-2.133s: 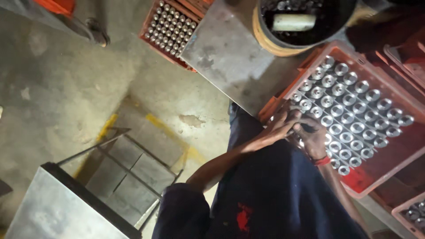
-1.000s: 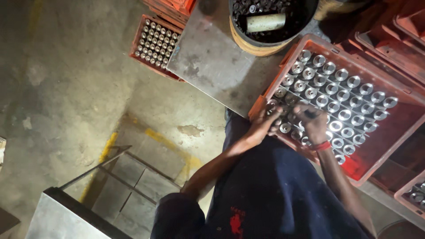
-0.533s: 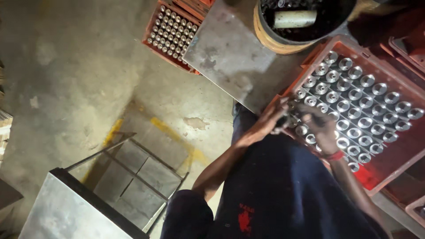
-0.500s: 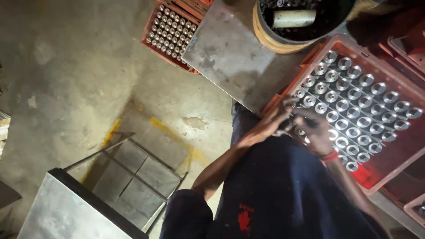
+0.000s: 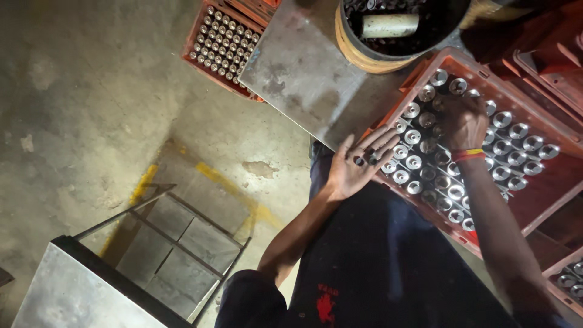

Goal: The person repeatedly picks small metal caps from a bucket and places them into empty slots in a red crate. They occasionally use a cylindrical tool to press or adjust caps within the crate. The process continues throughout the clip with the crate gradually filling.

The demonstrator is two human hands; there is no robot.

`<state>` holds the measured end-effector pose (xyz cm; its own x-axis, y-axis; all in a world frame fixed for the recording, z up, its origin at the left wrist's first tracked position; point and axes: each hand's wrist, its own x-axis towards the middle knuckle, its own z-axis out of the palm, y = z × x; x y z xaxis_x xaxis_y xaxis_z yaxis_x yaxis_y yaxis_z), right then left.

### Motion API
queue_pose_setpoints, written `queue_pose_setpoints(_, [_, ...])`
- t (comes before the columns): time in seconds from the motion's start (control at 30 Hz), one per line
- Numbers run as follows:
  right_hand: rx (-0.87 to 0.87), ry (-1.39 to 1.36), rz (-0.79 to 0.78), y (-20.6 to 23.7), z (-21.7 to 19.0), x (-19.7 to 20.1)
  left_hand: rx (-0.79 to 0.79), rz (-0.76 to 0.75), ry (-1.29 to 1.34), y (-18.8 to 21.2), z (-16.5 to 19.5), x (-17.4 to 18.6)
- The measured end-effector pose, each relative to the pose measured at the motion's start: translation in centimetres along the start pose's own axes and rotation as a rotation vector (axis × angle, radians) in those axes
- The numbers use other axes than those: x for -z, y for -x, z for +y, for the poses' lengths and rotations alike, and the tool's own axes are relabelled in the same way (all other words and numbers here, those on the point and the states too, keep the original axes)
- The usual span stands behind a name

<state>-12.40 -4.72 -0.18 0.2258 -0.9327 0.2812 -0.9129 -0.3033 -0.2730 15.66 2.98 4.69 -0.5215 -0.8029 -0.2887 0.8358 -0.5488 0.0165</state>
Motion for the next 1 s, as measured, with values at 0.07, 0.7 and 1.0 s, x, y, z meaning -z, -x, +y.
queue_pose_setpoints(0.07, [0.052,0.068,-0.046,-0.3,0.4,-0.6,-0.006,0.002,0.028,-0.2,0.2,-0.9])
queue_pose_setpoints(0.7, [-0.269,-0.312,0.106,3.1,-7.8,5.4,0.077,0.011,0.01,-3.4,-0.4,-3.1])
queue_pose_setpoints(1.0, [0.107,-0.5,-0.124,3.7,-14.6,8.9,0.153,-0.129,0.327,-1.6,-3.3,5.1])
